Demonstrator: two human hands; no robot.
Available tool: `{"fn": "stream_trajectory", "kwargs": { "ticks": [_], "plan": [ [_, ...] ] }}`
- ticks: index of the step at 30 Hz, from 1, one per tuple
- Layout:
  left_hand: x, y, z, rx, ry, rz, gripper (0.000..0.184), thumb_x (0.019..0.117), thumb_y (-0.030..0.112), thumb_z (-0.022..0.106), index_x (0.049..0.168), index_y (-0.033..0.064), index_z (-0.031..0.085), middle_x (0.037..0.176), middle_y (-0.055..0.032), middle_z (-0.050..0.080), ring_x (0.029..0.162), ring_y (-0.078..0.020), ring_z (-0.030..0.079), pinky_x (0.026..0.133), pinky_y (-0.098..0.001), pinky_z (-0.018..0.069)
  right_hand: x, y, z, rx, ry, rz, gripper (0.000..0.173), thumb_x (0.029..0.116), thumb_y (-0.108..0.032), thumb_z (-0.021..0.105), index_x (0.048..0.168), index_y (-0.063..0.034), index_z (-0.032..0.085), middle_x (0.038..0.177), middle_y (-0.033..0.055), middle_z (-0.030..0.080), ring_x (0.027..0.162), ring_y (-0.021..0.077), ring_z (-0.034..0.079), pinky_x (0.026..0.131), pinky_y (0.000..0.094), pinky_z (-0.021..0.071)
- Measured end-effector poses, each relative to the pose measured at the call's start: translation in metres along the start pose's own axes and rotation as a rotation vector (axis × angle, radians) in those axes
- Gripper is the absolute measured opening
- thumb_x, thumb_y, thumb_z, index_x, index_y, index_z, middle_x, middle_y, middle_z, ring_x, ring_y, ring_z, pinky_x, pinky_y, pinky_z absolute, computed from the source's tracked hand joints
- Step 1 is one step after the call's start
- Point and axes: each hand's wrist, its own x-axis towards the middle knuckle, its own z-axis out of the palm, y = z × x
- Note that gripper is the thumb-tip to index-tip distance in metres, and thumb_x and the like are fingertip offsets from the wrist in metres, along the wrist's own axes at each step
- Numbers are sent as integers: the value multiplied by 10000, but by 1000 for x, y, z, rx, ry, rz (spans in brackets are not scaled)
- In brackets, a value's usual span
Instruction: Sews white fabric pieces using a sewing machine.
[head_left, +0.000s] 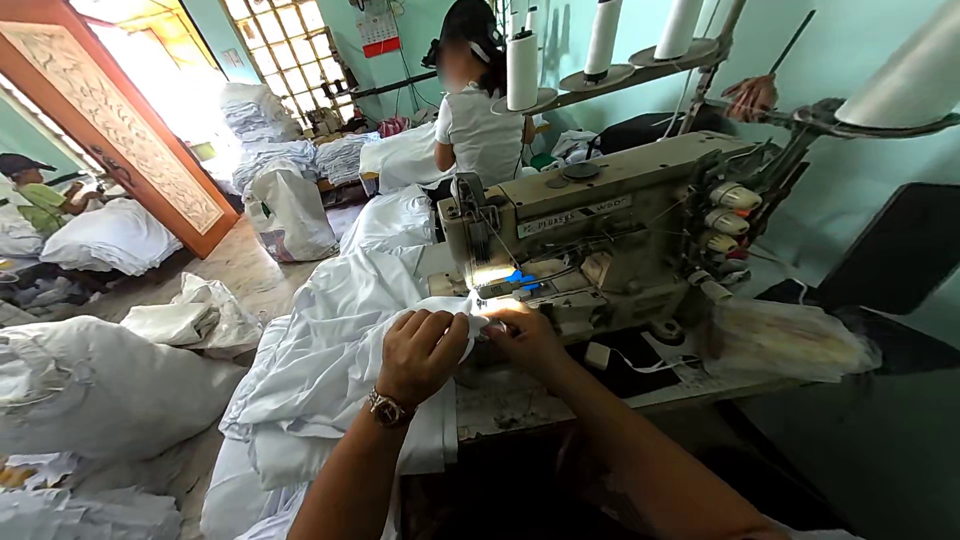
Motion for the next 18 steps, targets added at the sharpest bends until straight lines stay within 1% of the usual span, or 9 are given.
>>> {"fn": "stream_trajectory", "kwargs": {
  "ticks": [2,4,6,9,10,12,14,15,18],
  "plan": [
    [2,-1,1,11,-5,3,95,977,136,634,980,66,698,819,-84,689,703,-195,636,644,-301,515,3,8,2,-28,-46,-8,255,988,-293,639,1017,-91,790,986,88,719,886,149,662,822,331,551],
    [2,-2,0,21,-9,-1,98,978,138,632,977,66,698,815,-83,687,701,-197,636,642,-304,516,3,9,1,-22,-64,14,278,987,-314,632,961,-79,778,929,76,707,861,142,652,802,335,544],
    [1,-2,0,27,-18,-16,103,976,141,631,974,68,703,809,-83,688,693,-198,635,634,-305,516,1,3,-5,35,-106,72,315,972,-370,660,932,-74,762,859,40,681,778,88,603,732,292,509],
    [0,-2,1,12,-28,-13,107,984,149,628,982,68,698,809,-83,681,701,-199,634,641,-307,517,-5,-17,-14,174,-141,106,279,936,-347,725,943,-69,758,842,-8,658,715,-11,545,662,161,463],
    [1,-2,2,8,-28,-7,106,986,150,627,984,69,694,808,-81,680,704,-200,636,644,-307,519,-6,-22,-16,208,-153,103,259,931,-319,734,956,-61,755,851,-10,657,711,-23,537,656,143,454],
    [2,0,3,4,-23,-2,101,984,148,629,980,67,691,807,-81,679,701,-200,634,641,-304,517,-4,-23,-16,237,-170,133,239,923,-287,746,1002,-62,747,867,-12,671,697,-27,546,643,141,464],
    [2,0,5,10,-16,-7,94,978,140,633,968,67,693,804,-84,680,697,-198,634,636,-302,516,0,-14,-12,205,-168,187,251,914,-272,749,1045,-59,736,891,3,687,705,-1,563,662,179,484],
    [3,0,5,14,-15,-11,93,975,139,634,963,70,695,803,-81,681,697,-196,635,634,-301,516,3,-7,-10,188,-162,210,255,909,-270,749,1043,-53,735,885,12,691,719,16,578,684,204,498],
    [1,-3,7,20,-31,-22,100,982,151,630,966,75,693,803,-75,678,703,-192,637,635,-299,514,6,3,-5,205,-146,217,237,886,-260,766,1004,-56,740,804,-18,668,694,-5,569,674,194,492]
  ]
}}
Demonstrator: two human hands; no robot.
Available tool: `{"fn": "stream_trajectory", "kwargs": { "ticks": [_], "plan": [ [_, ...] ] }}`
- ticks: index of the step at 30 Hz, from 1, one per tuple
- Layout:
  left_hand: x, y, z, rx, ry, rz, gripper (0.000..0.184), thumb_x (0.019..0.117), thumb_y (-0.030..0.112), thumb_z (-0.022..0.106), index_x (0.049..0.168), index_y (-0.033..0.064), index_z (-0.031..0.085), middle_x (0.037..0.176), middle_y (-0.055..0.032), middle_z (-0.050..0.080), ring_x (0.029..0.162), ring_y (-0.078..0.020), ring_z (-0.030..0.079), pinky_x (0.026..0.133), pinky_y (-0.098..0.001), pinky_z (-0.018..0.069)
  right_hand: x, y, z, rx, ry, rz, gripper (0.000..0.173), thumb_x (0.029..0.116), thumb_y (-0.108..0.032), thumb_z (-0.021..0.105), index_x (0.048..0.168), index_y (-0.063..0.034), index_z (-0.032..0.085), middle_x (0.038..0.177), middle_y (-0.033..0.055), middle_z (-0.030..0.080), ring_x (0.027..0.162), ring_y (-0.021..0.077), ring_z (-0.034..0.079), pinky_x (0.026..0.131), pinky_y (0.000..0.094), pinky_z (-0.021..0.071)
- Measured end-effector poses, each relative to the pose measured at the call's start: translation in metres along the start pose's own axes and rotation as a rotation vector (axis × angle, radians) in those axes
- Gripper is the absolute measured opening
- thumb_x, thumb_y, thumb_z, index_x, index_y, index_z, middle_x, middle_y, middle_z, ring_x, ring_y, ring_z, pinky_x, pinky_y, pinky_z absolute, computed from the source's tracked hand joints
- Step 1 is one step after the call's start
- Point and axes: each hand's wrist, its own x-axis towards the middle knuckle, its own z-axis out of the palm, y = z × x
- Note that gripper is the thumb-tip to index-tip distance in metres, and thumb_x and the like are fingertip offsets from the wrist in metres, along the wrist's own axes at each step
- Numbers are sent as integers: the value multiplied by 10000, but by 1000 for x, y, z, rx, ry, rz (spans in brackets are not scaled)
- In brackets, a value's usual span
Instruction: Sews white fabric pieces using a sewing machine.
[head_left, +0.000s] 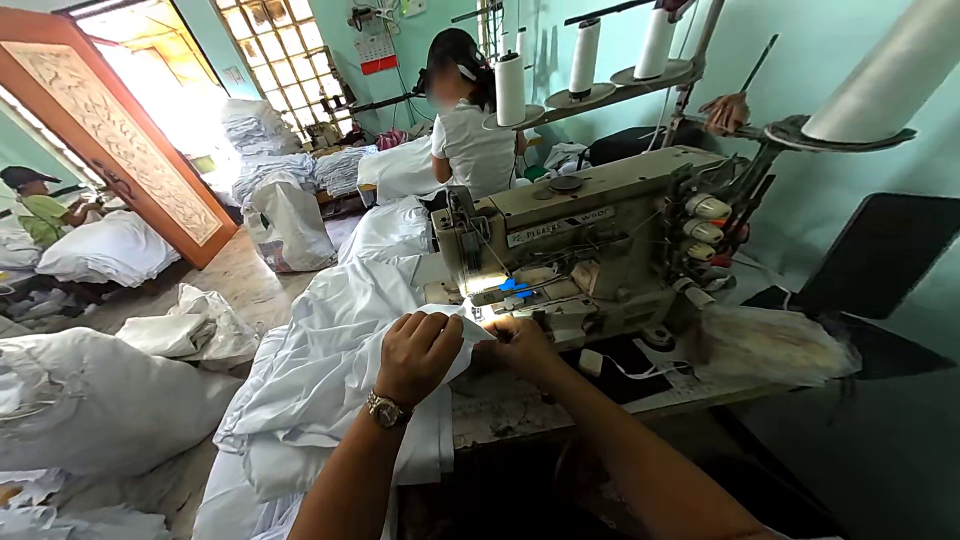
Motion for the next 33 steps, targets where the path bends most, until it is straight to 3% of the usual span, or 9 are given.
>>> {"fn": "stream_trajectory", "kwargs": {
  "ticks": [10,13,15,17,21,23,26,30,33],
  "plan": [
    [-7,-8,5,14,20,-23,107,984,151,632,970,70,702,815,-81,679,714,-191,636,649,-294,515,-4,2,-5,-76,-92,-38,212,972,-241,668,1052,-67,759,877,26,719,759,41,630,740,253,529],
    [-8,-7,3,-20,7,-16,111,984,164,626,982,80,698,830,-78,679,729,-194,635,662,-294,518,-25,-20,-8,-8,-103,-76,213,954,-254,713,993,-51,761,852,8,713,690,2,620,657,181,538],
    [-6,-3,-2,-123,-102,-28,110,970,154,618,987,90,707,882,-79,703,774,-198,663,685,-310,544,-42,-35,-12,55,-116,-177,206,941,-239,735,941,-34,750,816,1,697,649,-21,599,601,145,523],
    [1,2,-7,-304,-260,-73,174,951,100,580,1061,91,714,998,-88,714,874,-186,687,733,-314,572,-53,-43,-15,30,-144,-336,254,969,-264,710,867,-31,712,824,12,680,699,-11,591,639,141,510],
    [18,2,-13,-604,-636,-127,329,965,70,549,1244,137,711,1262,-81,677,1012,-163,695,831,-342,594,-58,-40,-14,-69,-193,-459,282,1014,-266,653,876,-29,717,869,41,700,803,38,639,746,175,538],
    [25,-1,-14,-667,-892,-109,213,987,136,607,1152,107,739,1347,-103,634,1078,-215,687,896,-410,586,-57,-40,-14,-72,-219,-451,298,1037,-268,617,877,-28,691,837,44,664,781,49,613,726,186,519],
    [36,-16,-18,-763,-1076,-71,164,980,170,633,986,37,730,1207,-128,663,919,-202,674,804,-366,581,-51,-37,-14,-60,-214,-379,295,1045,-289,596,960,-37,726,871,42,684,750,35,613,697,182,526],
    [49,-47,-31,-981,-1019,-145,232,995,206,621,914,3,700,963,-87,661,791,-83,592,690,-226,505,-31,-25,-10,-201,8,-196,400,1002,-360,646,1312,-110,684,1145,91,699,767,86,591,697,262,523],
    [54,-62,-39,-875,-915,-224,333,1037,282,575,857,28,694,887,-25,641,771,-20,562,689,-179,472,-14,-15,-4,-287,92,-192,384,1013,-347,617,1307,-109,688,1168,115,691,769,125,593,702,291,519]
  ]
}}
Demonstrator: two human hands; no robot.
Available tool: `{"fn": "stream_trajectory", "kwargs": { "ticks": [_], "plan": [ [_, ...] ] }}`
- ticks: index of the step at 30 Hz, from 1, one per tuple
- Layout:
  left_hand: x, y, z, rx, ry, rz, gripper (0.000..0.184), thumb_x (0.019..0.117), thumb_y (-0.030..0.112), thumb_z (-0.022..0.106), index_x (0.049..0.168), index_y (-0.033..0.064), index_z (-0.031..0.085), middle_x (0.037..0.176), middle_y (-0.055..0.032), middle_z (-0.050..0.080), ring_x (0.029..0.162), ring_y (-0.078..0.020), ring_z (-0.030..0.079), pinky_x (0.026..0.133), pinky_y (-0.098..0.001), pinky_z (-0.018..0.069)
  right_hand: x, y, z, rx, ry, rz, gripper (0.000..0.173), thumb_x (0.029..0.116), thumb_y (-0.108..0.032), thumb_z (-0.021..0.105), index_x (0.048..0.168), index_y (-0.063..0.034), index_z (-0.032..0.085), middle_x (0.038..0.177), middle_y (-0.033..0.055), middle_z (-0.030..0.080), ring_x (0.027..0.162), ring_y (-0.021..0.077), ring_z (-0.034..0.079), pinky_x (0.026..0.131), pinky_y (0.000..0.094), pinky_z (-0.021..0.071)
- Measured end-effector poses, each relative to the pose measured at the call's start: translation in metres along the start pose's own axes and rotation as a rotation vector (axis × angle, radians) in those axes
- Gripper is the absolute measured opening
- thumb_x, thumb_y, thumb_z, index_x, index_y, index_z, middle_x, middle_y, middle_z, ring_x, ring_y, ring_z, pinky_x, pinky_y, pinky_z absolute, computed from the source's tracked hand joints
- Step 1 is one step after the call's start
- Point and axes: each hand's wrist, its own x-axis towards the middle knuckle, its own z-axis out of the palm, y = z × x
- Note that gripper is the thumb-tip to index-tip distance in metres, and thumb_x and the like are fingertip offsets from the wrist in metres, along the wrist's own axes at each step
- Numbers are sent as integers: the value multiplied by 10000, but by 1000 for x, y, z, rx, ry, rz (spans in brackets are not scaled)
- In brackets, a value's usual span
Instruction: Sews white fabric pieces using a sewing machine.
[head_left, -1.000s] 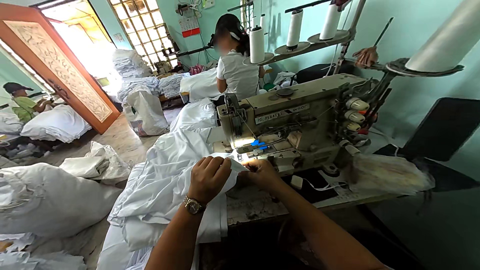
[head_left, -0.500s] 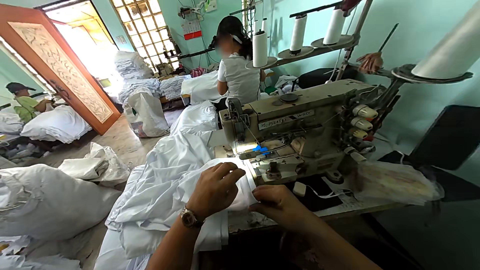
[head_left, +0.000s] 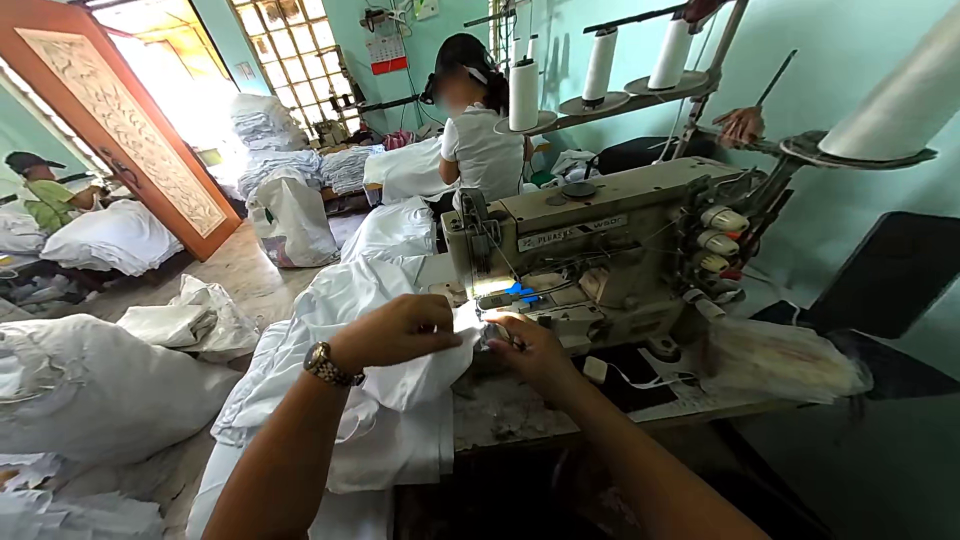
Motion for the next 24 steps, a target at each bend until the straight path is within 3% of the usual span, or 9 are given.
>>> {"fn": "stream_trajectory", "kwargs": {
  "ticks": [2,6,10,15,17,20,22,24],
  "plan": [
    [-2,1,-4,60,75,-49,374,1061,250,498,855,20,708,883,-20,652,812,-39,599,751,-221,508,8,3,7,-49,14,-38,340,1019,-299,598,1252,-81,718,1135,140,705,796,177,638,744,342,552],
    [-5,1,-4,57,160,-126,440,1092,278,378,840,66,670,812,4,587,707,-68,559,639,-241,485,17,11,18,-63,-11,-12,281,1020,-227,583,1166,-59,756,1135,113,730,966,214,700,888,409,568],
    [-5,-4,-4,76,193,-140,440,1093,276,380,813,84,660,804,14,574,725,-62,554,648,-235,468,21,16,20,-50,-22,14,275,1033,-221,555,1016,-45,766,1032,97,733,931,188,696,869,396,568],
    [-3,-7,-2,196,236,-155,347,1036,218,534,723,85,597,767,-9,553,690,-87,531,611,-250,444,21,17,16,-41,-77,53,284,1048,-231,519,1011,-54,737,911,84,699,817,175,655,785,392,543],
    [-2,-10,-3,232,218,-176,275,983,236,646,760,81,610,799,-21,571,681,-93,534,595,-254,450,22,18,16,-28,-91,81,253,1028,-248,556,1017,-63,727,877,77,681,770,171,628,748,393,533],
    [-2,-13,-3,256,180,-218,259,852,286,811,844,92,640,886,-15,603,710,-85,561,604,-253,486,25,19,16,-23,-113,119,211,978,-235,635,1048,-62,736,942,87,700,811,187,641,786,410,543],
    [-2,-14,-4,296,165,-240,271,816,251,843,897,84,645,942,-30,615,776,-115,591,663,-303,524,26,18,15,-22,-135,137,218,963,-226,658,1046,-43,741,997,104,712,889,206,668,846,429,551],
    [-1,-15,-4,357,177,-258,211,840,174,809,923,66,648,967,-58,623,832,-164,623,726,-378,553,27,16,14,-23,-139,144,228,955,-244,665,963,-27,735,951,106,705,872,200,664,827,421,545]
  ]
}}
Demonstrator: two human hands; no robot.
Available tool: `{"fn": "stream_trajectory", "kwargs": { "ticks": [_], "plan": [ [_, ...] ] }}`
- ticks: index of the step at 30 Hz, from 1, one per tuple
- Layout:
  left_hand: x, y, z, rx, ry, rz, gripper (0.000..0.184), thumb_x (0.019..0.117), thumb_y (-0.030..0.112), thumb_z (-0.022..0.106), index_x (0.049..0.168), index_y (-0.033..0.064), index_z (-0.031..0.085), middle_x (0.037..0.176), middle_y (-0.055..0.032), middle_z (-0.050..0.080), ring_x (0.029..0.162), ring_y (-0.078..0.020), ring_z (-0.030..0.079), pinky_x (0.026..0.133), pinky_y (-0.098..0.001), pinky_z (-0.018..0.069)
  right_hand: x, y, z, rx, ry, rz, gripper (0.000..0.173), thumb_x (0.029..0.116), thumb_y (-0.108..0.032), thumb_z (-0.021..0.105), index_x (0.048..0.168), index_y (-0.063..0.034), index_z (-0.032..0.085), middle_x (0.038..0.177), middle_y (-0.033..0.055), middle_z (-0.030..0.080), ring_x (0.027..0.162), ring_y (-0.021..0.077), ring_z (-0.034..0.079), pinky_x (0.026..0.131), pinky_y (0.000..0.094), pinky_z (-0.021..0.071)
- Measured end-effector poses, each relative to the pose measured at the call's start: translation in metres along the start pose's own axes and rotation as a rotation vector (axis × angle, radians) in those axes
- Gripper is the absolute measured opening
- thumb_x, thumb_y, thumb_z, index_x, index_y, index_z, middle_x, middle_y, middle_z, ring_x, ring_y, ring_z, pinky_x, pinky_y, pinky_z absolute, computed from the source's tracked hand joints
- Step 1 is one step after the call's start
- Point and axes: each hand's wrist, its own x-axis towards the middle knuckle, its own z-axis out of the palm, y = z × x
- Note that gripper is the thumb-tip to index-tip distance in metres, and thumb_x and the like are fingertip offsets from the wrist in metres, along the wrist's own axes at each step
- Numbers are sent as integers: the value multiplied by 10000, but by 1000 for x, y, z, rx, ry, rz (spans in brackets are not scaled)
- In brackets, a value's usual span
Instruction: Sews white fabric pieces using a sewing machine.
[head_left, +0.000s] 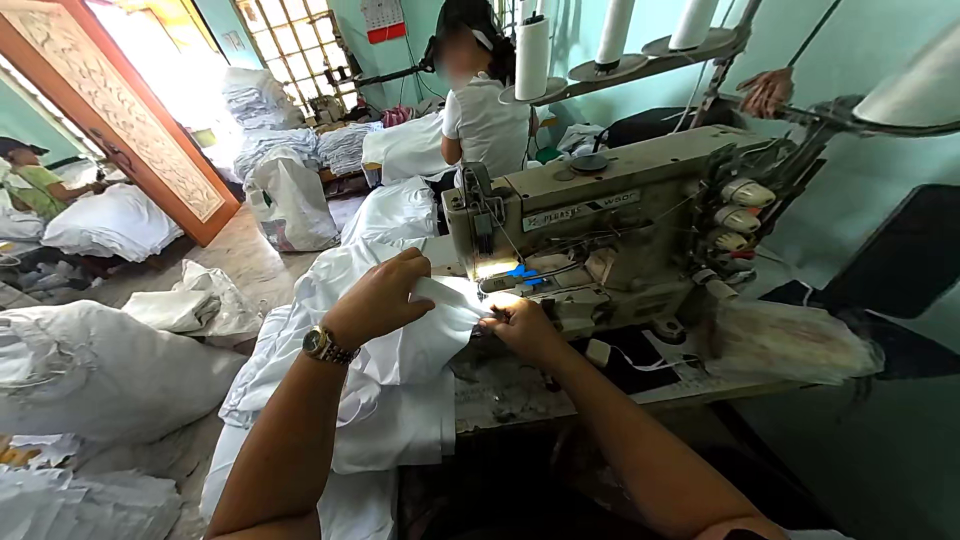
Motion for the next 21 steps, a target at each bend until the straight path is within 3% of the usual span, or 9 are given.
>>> {"fn": "stream_trajectory", "kwargs": {
  "ticks": [3,9,13,17,21],
  "plan": [
    [2,0,1,58,42,-30,101,880,136,718,905,75,642,913,-50,601,797,-172,608,699,-390,539,1,1,0,25,-1,2,326,962,-328,663,836,-28,684,826,79,637,770,163,599,735,383,503],
    [7,-6,8,147,109,-84,99,922,154,647,983,79,666,923,-61,612,799,-212,624,695,-445,546,1,3,-2,31,-28,-11,411,974,-399,648,753,-53,631,732,30,550,687,122,523,661,343,449],
    [7,-12,13,171,160,-50,144,920,153,631,1021,88,710,929,-64,634,818,-221,645,706,-460,556,1,4,-4,20,-52,-17,388,986,-391,634,797,-55,674,731,30,574,693,118,539,678,337,460],
    [6,-11,11,126,151,-4,169,932,143,591,1017,86,726,911,-47,625,781,-180,620,689,-400,546,-2,3,-7,20,-87,-35,385,995,-380,625,825,-40,687,729,44,581,687,129,539,674,349,462],
    [4,-9,7,24,44,60,193,910,144,602,1014,92,757,917,-46,656,785,-158,631,686,-377,548,-18,-21,-17,187,-178,16,277,942,-326,718,925,-50,737,738,-7,627,635,26,515,623,238,458]
  ]
}}
